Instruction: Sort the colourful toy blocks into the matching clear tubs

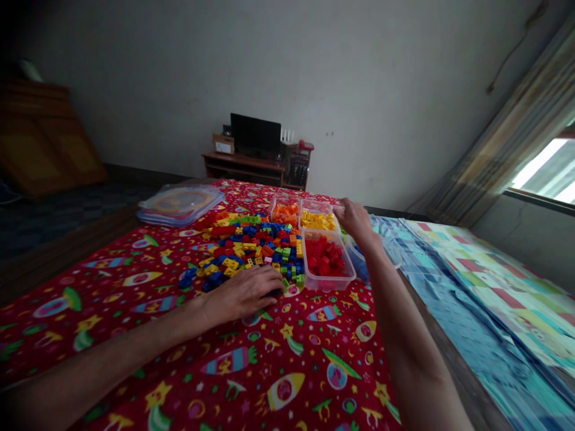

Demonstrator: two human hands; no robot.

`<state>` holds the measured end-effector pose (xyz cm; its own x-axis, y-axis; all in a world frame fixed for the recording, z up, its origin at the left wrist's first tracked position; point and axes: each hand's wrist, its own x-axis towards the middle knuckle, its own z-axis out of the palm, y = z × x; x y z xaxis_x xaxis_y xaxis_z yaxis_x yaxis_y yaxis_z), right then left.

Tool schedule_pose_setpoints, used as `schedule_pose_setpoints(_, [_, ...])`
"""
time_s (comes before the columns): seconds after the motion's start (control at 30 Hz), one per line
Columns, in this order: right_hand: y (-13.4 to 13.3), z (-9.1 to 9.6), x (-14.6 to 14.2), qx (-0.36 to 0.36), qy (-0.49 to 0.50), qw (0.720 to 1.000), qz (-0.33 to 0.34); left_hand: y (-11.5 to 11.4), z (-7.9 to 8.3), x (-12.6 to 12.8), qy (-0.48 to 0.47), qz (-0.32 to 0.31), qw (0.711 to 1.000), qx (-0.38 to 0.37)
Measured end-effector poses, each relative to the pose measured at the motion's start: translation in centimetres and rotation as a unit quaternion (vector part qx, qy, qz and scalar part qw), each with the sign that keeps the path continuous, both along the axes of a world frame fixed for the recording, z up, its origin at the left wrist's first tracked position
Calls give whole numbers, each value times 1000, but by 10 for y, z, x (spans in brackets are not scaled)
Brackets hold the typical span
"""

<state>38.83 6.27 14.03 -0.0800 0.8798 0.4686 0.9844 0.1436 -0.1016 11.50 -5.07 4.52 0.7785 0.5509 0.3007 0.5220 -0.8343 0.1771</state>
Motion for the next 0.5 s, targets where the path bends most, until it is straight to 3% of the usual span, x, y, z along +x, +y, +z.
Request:
schedule_pose_setpoints(0.13, [-44,-27,-56,-89,-18,984,154,5,-1,-9,-24,21,999,-21])
schedule_pose_setpoints(0.23, [-70,-40,-88,-123,-94,970,190,10,1,-14,-22,61,997,-30])
schedule_pose_setpoints(0.37, [-83,-49,-104,-158,-198,944,214,15,9,-18,44,118,991,-38])
schedule_pose_setpoints(0.5, [-83,-64,-104,-139,-249,928,239,12,15,-17,88,137,987,-14])
